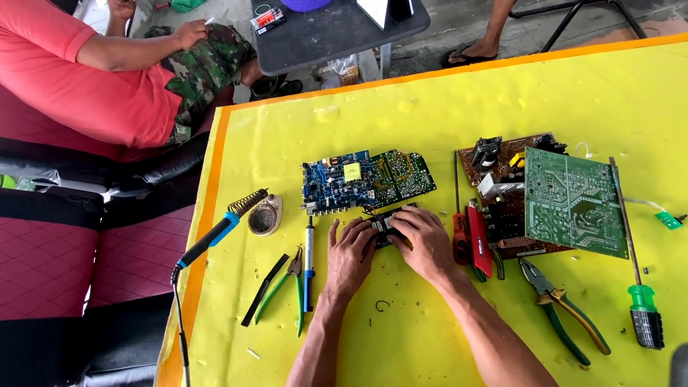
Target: Inspecting and manipulating components on a circuit board using hands and small tools on a workbench.
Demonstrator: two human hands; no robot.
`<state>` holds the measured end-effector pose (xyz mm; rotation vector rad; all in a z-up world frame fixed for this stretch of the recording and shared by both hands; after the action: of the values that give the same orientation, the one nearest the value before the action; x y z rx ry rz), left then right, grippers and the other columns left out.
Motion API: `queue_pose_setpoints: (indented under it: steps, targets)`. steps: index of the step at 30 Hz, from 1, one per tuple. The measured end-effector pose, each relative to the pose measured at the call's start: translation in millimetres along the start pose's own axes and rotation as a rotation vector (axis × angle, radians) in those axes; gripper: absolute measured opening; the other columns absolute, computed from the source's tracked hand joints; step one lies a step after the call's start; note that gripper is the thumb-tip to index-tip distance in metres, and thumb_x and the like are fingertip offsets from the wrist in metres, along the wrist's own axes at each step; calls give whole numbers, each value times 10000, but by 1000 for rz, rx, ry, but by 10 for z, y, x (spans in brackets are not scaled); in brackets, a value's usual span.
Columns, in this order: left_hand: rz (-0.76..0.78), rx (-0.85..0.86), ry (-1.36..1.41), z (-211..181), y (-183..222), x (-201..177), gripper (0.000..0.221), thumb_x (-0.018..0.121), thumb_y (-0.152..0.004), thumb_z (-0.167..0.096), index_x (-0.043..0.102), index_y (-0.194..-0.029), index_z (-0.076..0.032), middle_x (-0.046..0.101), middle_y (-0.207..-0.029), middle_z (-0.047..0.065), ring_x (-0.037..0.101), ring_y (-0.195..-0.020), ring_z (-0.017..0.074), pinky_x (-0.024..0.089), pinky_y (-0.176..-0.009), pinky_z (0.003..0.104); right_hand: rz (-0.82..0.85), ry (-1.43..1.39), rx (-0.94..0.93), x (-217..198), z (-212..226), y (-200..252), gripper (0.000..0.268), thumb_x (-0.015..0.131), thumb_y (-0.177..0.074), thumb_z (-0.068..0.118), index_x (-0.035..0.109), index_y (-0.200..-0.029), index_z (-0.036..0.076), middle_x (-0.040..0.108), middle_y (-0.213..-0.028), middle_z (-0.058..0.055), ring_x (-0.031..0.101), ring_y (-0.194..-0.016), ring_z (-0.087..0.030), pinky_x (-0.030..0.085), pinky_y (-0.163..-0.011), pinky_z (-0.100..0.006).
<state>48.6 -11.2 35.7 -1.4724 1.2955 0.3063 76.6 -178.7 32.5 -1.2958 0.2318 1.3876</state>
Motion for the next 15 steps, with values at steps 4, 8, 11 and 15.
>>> queue_pose_setpoints:
  steps: [4,8,11,15]
  targets:
    - [30,-47,21,-7,-14,-8,273,690,-935,-192,682,-1207,-166,719,-1182,66,607,-1289,277,292,-1167,570,59,-1,50,37,-29,3,323,796,-871,285,730,-1179,211,693,-1210,-20,602,-1282,-250,462,-1092,-469]
    - [39,-17,7,13,-2,30,224,692,-944,-205,707,-1165,-167,727,-1165,52,623,-1270,256,297,-1174,557,13,13,2,21,-15,0,250,815,-857,260,757,-1092,196,721,-1164,-1,621,-1272,-218,474,-1085,-432]
    - [25,-26,9,-29,-25,-22,248,697,-938,-189,699,-1183,-152,719,-1177,71,601,-1296,275,277,-1178,575,37,16,21,17,-2,2,318,795,-873,275,725,-1173,193,697,-1211,-19,597,-1295,-246,466,-1090,-463]
    - [49,-24,-5,35,10,43,250,680,-950,-213,697,-1194,-163,711,-1185,50,617,-1276,257,308,-1168,545,7,33,-15,34,-9,-5,253,814,-855,285,759,-1090,212,727,-1166,14,615,-1282,-202,449,-1103,-426]
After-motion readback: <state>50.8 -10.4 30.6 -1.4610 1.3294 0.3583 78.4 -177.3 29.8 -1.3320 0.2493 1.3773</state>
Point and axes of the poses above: each hand's wrist, its own y-axis away from the middle knuckle, its own x-axis out of the palm, z = x × y, the point moved 6 cm from there along -y, towards the middle knuckle
